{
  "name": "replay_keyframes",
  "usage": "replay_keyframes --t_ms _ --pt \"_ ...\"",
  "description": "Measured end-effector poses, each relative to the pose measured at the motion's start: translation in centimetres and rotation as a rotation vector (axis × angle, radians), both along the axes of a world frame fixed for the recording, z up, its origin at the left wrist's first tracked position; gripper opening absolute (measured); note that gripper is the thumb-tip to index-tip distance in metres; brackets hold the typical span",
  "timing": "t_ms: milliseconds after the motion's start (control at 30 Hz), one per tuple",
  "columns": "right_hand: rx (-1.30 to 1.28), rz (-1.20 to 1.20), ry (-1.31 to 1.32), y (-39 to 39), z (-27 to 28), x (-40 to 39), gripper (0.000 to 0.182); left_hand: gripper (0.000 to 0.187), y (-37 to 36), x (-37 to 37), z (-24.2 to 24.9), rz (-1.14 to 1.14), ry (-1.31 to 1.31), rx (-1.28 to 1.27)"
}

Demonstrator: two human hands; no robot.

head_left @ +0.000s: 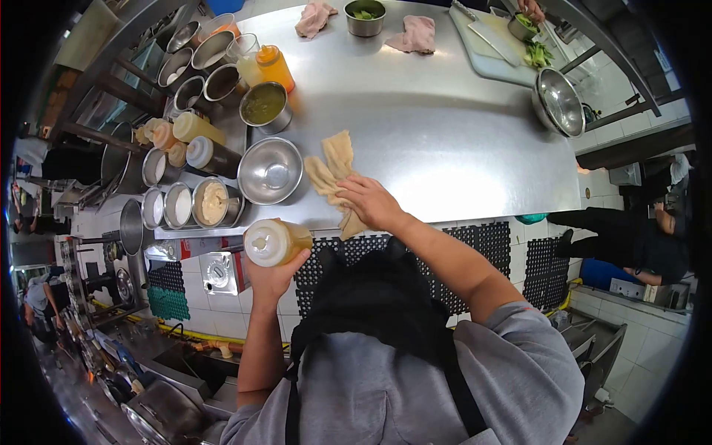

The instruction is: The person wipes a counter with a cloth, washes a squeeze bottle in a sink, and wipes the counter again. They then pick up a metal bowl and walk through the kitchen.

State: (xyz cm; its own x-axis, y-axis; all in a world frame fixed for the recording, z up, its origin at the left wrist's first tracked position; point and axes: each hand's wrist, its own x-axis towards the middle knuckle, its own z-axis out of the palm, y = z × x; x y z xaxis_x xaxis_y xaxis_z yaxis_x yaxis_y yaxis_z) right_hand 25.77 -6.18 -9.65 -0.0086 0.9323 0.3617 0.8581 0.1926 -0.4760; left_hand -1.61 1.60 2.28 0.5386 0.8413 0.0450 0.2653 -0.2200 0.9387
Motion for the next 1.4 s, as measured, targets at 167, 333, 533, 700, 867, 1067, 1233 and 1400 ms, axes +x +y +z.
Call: replay_keyframes --t_ms 167,333,533,700,867,1067,1233,1400 --pt "-0.337 -0.3 0.508 -2.5 3.0 1.7 0.026 0.073 0.2 -1.1 -0.3 0.033 -0.057 -0.049" --pt "-0.42 -0.441 0.892 -4.6 8.7 9.9 0.033 0.071 0.7 -1.5 -0.1 0.083 -0.048 -0.045" --pt "-0.333 -0.882 0.004 -5.4 4.7 16.6 0.075 0.073 0.8 -2.3 -0.7 0.073 -0.058 -0.068" --pt "-0.493 -0.989 -0.277 -3.0 -0.6 10.6 0.091 0.075 0.4 -3.6 -0.8 0.096 -0.062 -0.054" --pt "-0.229 -0.716 -0.229 3.8 -1.3 6.0 0.084 0.075 -0.3 -4.8 0.5 0.143 -0.074 -0.2" --pt "-0.144 -0.342 -0.242 6.5 0.0 -5.0 0.074 0.076 0.5 -5.5 0.6 0.039 -0.002 -0.175" --pt "-0.089 -0.173 -0.112 -0.7 0.9 -4.7 0.069 0.078 1.2 -3.1 -0.4 -0.044 0.013 -0.184" --pt "-0.231 -0.491 -0.242 -11.0 4.9 4.3 0.059 0.079 0.7 2.3 0.2 -0.145 0.044 -0.136"
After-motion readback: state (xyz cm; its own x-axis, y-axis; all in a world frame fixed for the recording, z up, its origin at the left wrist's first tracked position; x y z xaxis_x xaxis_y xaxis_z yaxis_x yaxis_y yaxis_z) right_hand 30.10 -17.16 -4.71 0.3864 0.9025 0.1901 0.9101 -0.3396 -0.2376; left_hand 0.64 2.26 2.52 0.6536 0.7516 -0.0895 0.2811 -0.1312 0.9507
